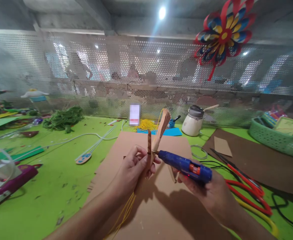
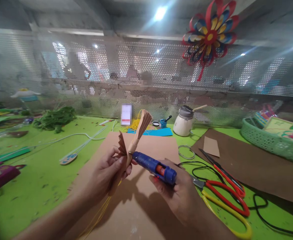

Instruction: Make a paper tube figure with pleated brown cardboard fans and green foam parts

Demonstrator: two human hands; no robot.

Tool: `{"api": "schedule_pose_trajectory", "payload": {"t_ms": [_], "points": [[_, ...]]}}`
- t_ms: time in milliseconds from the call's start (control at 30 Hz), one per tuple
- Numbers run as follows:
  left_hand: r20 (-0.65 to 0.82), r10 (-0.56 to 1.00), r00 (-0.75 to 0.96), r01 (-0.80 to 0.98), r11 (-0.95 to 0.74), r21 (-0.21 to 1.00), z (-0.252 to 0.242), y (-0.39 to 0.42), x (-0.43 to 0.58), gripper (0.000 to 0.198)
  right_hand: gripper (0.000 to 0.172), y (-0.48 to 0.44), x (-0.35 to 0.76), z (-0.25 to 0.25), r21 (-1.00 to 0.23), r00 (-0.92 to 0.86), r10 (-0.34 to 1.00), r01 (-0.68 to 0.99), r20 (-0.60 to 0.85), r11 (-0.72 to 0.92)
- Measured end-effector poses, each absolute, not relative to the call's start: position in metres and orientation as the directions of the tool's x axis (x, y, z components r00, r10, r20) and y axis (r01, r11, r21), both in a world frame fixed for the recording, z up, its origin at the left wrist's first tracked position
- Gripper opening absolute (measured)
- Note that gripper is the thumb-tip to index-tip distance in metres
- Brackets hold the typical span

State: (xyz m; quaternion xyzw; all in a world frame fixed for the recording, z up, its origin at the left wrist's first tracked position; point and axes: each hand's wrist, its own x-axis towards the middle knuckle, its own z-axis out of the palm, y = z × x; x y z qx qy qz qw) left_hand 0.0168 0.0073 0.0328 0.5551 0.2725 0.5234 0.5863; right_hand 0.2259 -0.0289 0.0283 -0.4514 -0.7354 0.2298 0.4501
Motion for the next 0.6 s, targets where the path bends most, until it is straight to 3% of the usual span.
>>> {"api": "schedule_pose_trajectory", "payload": {"t_ms": [333, 600], "points": [[0.206, 0.934, 0.293, -0.347, -0.096, 0.933, 0.0292, 0.0088, 0.0185, 0.027, 0.019, -0.0296, 0.2237, 0.0292, -0.692, -0.157, 0.848, 0.514, 0.506, 0.508], [0.195, 0.943, 0.269, -0.36, -0.09, 0.929, 0.0349, 0.0045, 0.0198, 0.031, 0.018, -0.0294, 0.2271, 0.0225, -0.719, -0.184, 0.866, 0.493, 0.464, 0.49]]}}
